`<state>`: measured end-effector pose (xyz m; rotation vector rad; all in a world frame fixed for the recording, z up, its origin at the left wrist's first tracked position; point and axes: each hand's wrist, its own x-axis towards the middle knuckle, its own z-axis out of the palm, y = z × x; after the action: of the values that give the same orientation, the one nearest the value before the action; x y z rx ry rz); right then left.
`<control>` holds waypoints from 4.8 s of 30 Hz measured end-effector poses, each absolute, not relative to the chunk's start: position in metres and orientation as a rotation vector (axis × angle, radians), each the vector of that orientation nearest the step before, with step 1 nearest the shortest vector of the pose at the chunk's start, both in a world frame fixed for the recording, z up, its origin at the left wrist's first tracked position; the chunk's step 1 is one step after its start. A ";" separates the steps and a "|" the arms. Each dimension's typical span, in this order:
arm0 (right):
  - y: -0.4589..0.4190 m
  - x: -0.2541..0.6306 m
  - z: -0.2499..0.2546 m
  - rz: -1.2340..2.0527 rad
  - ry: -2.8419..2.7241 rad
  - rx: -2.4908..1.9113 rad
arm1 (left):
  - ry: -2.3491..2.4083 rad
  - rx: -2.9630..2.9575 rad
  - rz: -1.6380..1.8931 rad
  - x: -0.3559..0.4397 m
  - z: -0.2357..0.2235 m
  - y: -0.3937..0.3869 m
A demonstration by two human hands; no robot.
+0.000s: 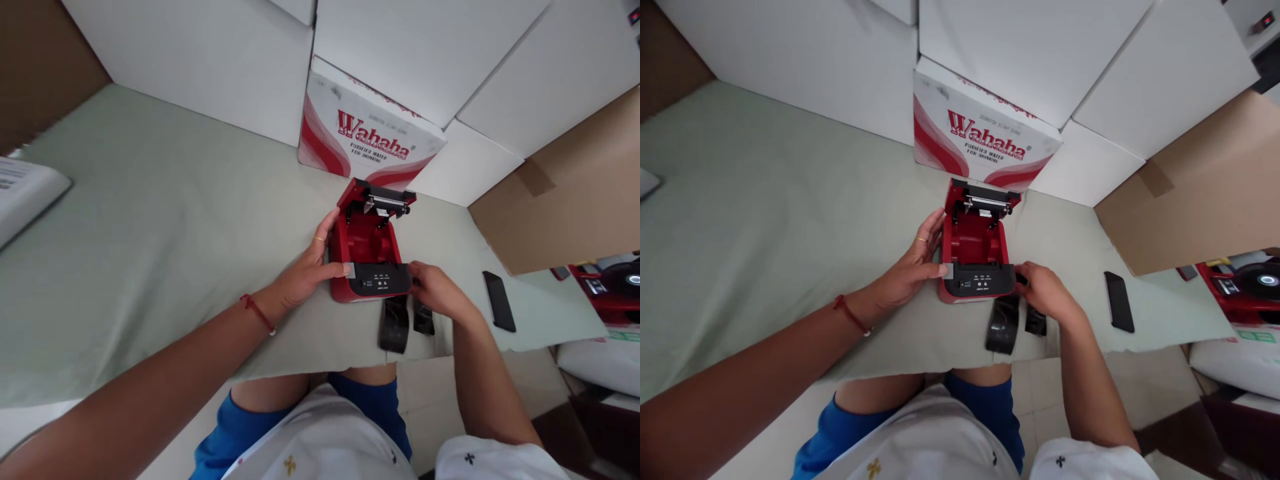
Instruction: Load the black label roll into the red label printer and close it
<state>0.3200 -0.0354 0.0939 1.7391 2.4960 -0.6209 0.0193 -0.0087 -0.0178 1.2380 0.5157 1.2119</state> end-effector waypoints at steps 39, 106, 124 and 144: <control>0.016 0.204 0.168 -0.355 2.421 1.394 | 0.592 1.241 1.121 0.017 -0.003 -0.010; -0.074 0.272 0.034 0.002 3.463 1.970 | 0.754 2.136 1.368 0.001 0.014 -0.032; -0.081 0.267 0.044 0.137 3.633 1.491 | 0.601 1.380 1.101 0.011 -0.008 -0.019; 0.020 0.193 0.147 -0.090 2.255 1.349 | 0.572 1.324 1.102 0.015 -0.011 -0.012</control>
<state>0.1929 0.0200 0.1466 1.3486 2.2554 -0.0903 0.0145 -0.0120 -0.0113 1.3237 0.5722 1.1023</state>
